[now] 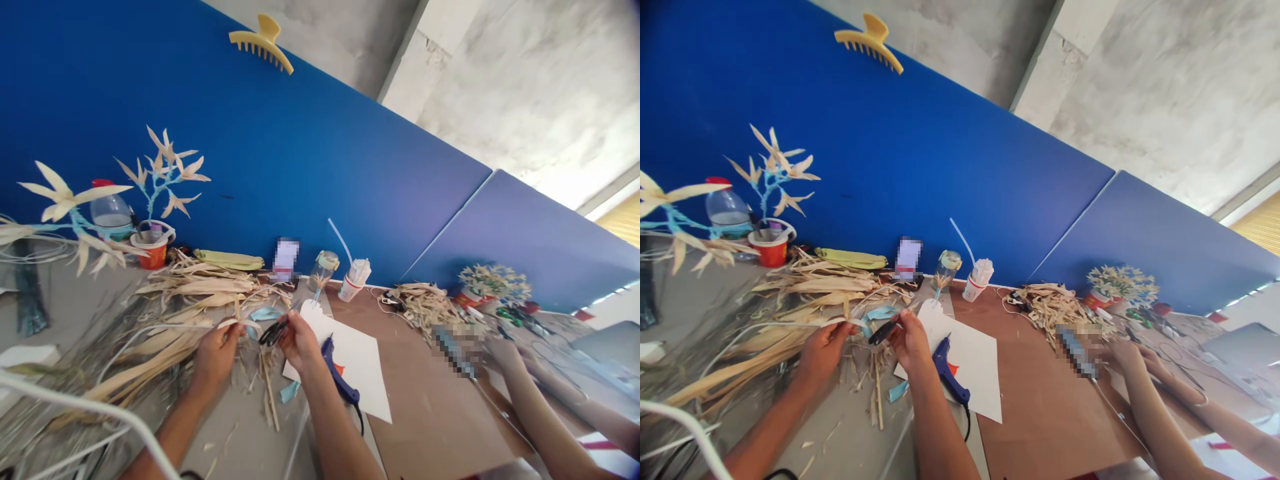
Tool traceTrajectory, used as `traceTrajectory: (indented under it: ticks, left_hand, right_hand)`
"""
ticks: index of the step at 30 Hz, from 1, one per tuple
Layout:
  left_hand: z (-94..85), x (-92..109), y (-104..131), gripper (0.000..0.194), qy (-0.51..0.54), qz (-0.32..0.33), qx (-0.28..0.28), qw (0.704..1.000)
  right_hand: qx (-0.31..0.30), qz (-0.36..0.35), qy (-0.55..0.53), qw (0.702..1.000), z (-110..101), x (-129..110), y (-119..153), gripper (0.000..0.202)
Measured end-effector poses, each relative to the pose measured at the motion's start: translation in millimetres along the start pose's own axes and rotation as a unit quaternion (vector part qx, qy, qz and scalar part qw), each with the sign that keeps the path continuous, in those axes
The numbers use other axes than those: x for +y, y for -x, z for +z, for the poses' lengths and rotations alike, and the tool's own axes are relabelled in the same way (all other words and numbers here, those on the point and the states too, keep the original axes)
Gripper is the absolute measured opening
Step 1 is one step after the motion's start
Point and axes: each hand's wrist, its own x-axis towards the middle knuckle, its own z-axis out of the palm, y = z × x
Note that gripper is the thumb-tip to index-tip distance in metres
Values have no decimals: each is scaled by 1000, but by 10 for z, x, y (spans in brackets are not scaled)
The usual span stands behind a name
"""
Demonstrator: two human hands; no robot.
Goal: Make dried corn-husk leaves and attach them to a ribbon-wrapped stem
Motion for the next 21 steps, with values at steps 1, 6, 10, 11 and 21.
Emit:
traceTrajectory:
  ticks: [1,6,10,11,21]
  left_hand:
    - [6,15,-2,31,18,-12,-2,1000]
    - [29,82,-2,29,43,-42,-21,998]
    - [85,83,59,27,46,-42,-40,997]
    - [108,80,83,27,49,-44,-49,997]
    - [121,97,128,30,0,-19,39,999]
  right_hand:
    - [-7,7,2,1000,15,45,16,24]
    - [-53,32,-12,998,89,133,108,30]
    - [-42,39,-9,998,100,165,133,36]
    - [-32,26,-7,999,105,189,133,34]
    - [-12,48,-118,992,233,392,225,24]
